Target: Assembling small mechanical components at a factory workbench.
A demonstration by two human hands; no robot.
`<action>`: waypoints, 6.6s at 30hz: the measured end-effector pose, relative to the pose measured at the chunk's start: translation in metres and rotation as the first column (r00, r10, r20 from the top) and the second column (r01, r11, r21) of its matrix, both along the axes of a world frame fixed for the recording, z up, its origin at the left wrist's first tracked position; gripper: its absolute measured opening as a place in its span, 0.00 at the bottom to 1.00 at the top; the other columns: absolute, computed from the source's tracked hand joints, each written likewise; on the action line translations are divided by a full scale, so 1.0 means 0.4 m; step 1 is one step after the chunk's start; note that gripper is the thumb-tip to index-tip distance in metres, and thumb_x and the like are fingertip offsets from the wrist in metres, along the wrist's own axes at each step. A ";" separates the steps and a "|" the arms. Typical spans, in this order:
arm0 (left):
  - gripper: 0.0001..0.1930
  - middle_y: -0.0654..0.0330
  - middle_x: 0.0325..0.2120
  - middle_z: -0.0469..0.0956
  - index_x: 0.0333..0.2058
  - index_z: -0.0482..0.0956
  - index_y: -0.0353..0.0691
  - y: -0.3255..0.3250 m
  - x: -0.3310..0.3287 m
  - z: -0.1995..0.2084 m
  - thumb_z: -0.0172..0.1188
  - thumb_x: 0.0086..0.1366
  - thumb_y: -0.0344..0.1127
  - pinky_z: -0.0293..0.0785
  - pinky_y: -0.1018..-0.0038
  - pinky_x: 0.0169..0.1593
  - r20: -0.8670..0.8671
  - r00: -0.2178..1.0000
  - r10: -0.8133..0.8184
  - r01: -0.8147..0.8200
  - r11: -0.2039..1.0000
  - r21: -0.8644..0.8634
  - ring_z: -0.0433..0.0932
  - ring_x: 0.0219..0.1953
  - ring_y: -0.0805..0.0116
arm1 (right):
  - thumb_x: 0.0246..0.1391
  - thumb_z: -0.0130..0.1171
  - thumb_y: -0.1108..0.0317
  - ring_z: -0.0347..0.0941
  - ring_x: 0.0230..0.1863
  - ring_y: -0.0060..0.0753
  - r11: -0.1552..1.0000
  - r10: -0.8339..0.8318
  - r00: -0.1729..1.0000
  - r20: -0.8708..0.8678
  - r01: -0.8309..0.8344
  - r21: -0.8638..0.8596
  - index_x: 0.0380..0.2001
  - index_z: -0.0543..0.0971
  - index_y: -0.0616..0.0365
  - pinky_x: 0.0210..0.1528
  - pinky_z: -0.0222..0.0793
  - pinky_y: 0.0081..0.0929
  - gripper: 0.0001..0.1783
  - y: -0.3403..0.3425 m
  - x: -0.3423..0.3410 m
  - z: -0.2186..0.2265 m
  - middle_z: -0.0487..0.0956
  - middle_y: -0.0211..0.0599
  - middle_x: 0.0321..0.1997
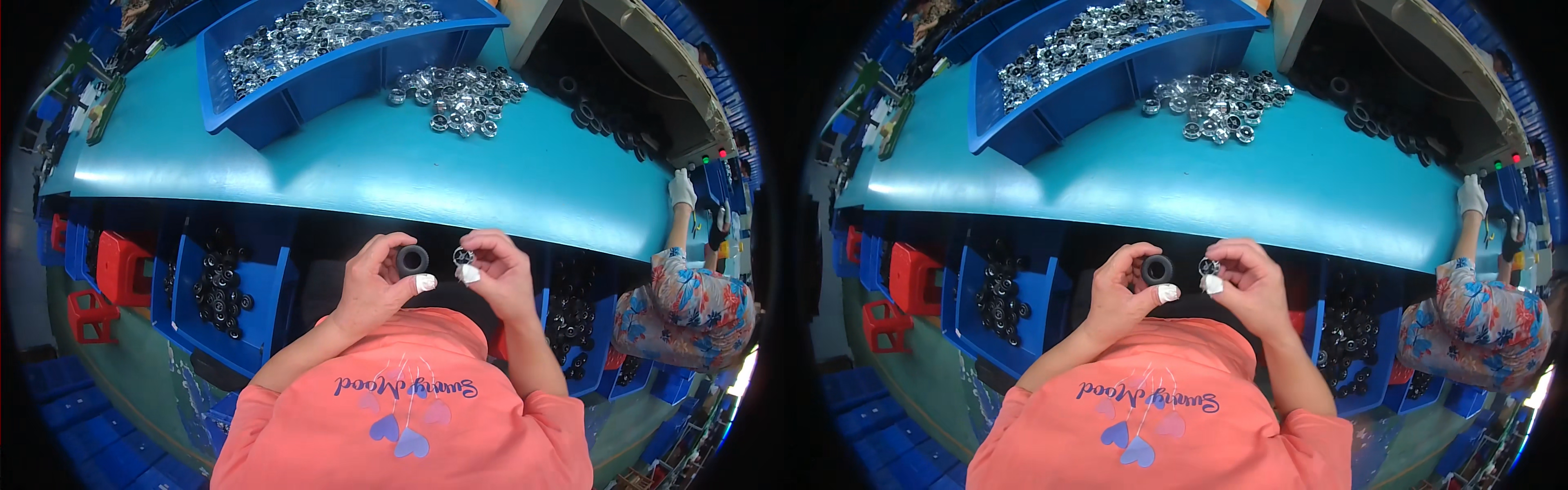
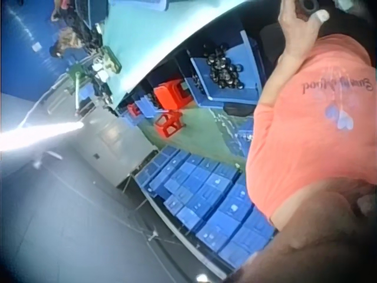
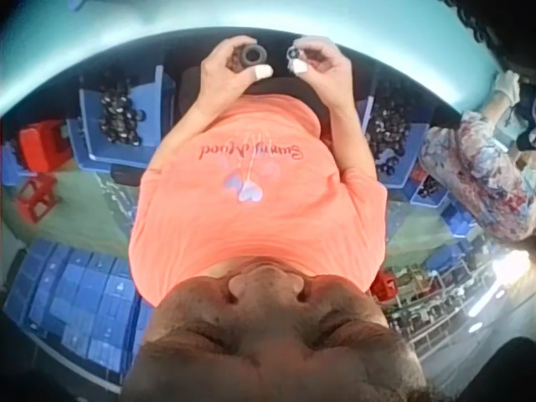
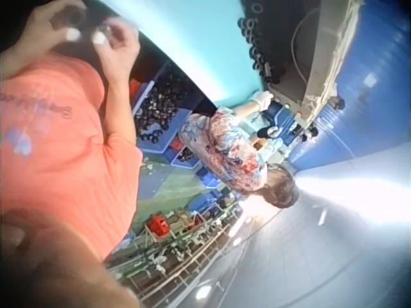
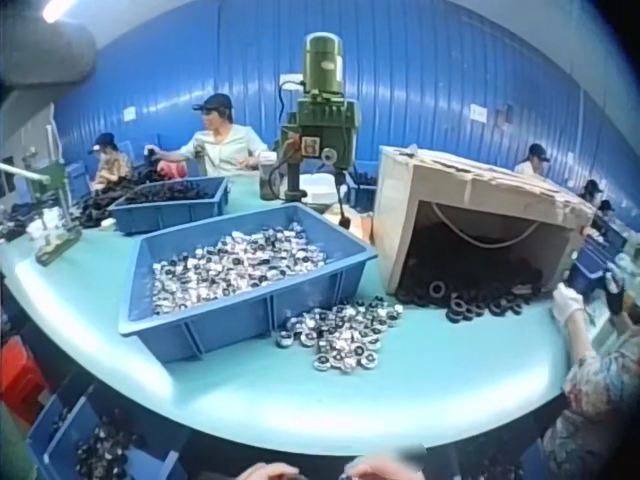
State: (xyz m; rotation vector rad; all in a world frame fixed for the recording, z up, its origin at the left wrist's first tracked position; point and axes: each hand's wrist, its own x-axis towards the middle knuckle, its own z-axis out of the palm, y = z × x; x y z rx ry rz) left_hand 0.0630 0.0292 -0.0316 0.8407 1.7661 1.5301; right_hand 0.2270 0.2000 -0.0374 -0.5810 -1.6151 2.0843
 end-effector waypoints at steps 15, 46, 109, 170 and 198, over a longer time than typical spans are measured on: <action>0.30 0.43 0.53 0.79 0.65 0.69 0.32 -0.005 -0.029 -0.130 0.45 0.80 0.54 0.80 0.61 0.46 0.853 0.156 -0.498 0.025 0.865 0.501 0.81 0.42 0.57 | 0.55 0.66 0.87 0.78 0.49 0.24 0.987 -0.127 0.992 -0.010 0.127 0.093 0.53 0.83 0.66 0.53 0.79 0.23 0.22 -0.064 0.003 0.003 0.76 0.35 0.53; 0.25 0.56 0.55 0.79 0.66 0.72 0.31 -0.021 0.001 -0.057 0.56 0.78 0.41 0.76 0.64 0.61 0.806 0.492 -0.328 0.057 0.936 0.347 0.79 0.56 0.66 | 0.44 0.73 0.80 0.82 0.35 0.31 0.662 -0.205 0.977 0.061 0.092 0.744 0.43 0.86 0.56 0.35 0.81 0.27 0.19 -0.137 -0.063 0.040 0.81 0.37 0.40; 0.20 0.61 0.36 0.82 0.64 0.76 0.40 -0.001 0.004 -0.086 0.58 0.76 0.31 0.79 0.80 0.32 0.488 0.870 -0.075 0.050 0.997 0.063 0.79 0.31 0.78 | 0.63 0.66 0.76 0.81 0.39 0.21 0.981 -0.105 0.984 0.145 0.126 -0.145 0.49 0.87 0.64 0.41 0.79 0.21 0.12 -0.122 -0.065 -0.097 0.87 0.36 0.42; 0.23 0.59 0.33 0.77 0.48 0.82 0.36 -0.022 0.002 -0.047 0.77 0.51 0.30 0.78 0.74 0.34 -0.363 0.932 0.011 -0.036 0.997 -0.063 0.79 0.30 0.71 | 0.67 0.62 0.69 0.78 0.33 0.19 0.984 -0.039 0.968 0.246 -0.006 0.179 0.44 0.86 0.61 0.35 0.75 0.23 0.09 -0.127 -0.065 -0.089 0.85 0.33 0.36; 0.23 0.55 0.41 0.78 0.59 0.77 0.35 -0.070 -0.075 0.066 0.65 0.65 0.23 0.77 0.70 0.48 -0.184 0.979 -0.090 0.094 0.995 0.017 0.79 0.43 0.66 | 0.44 0.77 0.66 0.76 0.42 0.32 0.461 -0.429 0.902 0.045 0.175 0.870 0.53 0.82 0.53 0.43 0.74 0.28 0.29 0.387 -0.118 0.194 0.79 0.35 0.46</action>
